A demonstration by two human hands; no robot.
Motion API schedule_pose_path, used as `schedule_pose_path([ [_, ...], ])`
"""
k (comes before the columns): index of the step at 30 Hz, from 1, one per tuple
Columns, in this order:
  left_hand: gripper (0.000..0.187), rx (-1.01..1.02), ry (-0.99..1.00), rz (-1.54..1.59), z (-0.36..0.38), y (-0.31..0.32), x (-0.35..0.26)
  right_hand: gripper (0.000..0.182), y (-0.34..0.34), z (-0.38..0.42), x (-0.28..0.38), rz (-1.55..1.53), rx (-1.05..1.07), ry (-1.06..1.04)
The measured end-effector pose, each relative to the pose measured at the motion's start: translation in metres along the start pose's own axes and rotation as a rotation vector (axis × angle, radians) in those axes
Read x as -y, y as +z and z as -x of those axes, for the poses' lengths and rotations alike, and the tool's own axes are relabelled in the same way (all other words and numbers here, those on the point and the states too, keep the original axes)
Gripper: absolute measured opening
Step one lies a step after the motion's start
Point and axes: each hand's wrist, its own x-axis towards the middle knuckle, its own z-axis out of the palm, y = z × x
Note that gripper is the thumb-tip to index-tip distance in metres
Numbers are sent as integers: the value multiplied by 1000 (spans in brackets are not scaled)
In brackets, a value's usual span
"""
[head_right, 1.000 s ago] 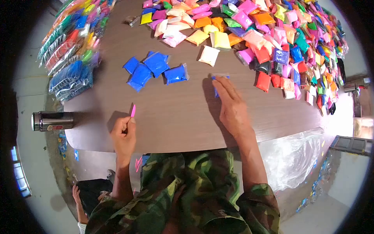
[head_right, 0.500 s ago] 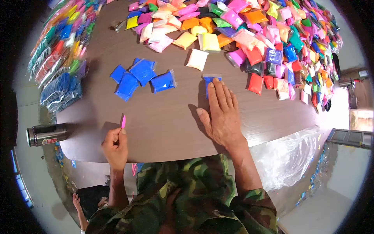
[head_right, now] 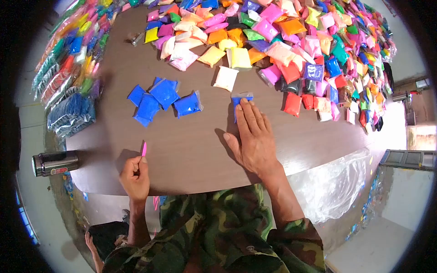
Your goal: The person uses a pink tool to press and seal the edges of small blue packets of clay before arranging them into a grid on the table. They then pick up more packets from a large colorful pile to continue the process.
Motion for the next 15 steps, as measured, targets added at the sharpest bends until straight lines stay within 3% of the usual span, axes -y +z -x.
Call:
schedule_pose_path([
  [11,8,-16,30,41,0,0,2,65,-17,-12,12,121,-77,-70],
  [15,8,-3,-31,53,-1,-1,0,68,-11,-40,52,-48,-96,-232],
])
